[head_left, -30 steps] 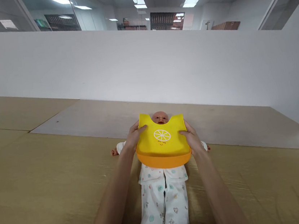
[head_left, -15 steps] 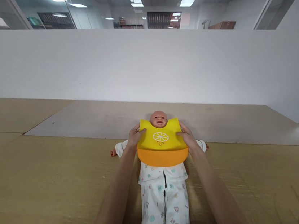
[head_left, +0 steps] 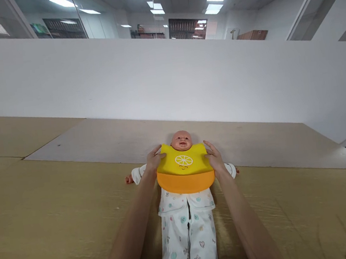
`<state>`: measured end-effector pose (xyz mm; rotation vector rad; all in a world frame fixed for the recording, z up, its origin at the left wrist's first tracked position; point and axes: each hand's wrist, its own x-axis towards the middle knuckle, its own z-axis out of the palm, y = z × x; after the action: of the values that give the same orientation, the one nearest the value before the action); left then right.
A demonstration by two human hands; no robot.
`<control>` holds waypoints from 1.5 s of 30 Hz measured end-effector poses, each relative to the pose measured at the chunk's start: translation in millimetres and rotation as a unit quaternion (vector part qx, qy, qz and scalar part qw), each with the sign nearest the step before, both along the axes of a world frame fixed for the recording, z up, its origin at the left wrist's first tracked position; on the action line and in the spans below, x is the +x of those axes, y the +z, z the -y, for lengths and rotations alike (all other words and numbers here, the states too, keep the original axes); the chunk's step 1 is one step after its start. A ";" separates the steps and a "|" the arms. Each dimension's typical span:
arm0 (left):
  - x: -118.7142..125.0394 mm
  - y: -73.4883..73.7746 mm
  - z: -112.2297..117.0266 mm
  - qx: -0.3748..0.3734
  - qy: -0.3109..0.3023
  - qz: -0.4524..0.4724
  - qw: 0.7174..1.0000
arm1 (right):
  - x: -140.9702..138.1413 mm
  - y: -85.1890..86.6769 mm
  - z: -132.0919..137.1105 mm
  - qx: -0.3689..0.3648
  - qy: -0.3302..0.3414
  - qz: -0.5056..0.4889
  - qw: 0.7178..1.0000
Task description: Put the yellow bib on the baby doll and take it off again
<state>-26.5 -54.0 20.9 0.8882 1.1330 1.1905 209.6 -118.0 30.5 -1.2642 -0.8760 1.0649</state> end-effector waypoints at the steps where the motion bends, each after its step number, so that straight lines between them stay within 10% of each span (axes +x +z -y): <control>1: -0.5 -0.7 -0.2 0.001 -0.002 -0.002 1.000 | 1.2 -4.0 -2.3 0.008 -0.008 0.019 1.000; 8: -3.0 -1.1 1.8 0.029 -0.026 -0.100 0.994 | 10.5 -19.6 -12.1 -0.042 -0.062 0.141 0.987; 24: -1.1 -9.3 -0.2 0.112 -0.047 -0.131 0.984 | 13.1 -11.2 -10.0 0.007 0.041 -0.061 0.997; 45: -3.0 -24.5 -7.2 0.124 -0.108 -0.209 0.964 | 7.5 -18.7 -74.0 -0.042 0.051 0.024 0.997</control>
<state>-29.5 -46.7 -3.6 1.4700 1.1944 1.0010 217.1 -44.0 11.8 -1.3314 -0.9494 1.1672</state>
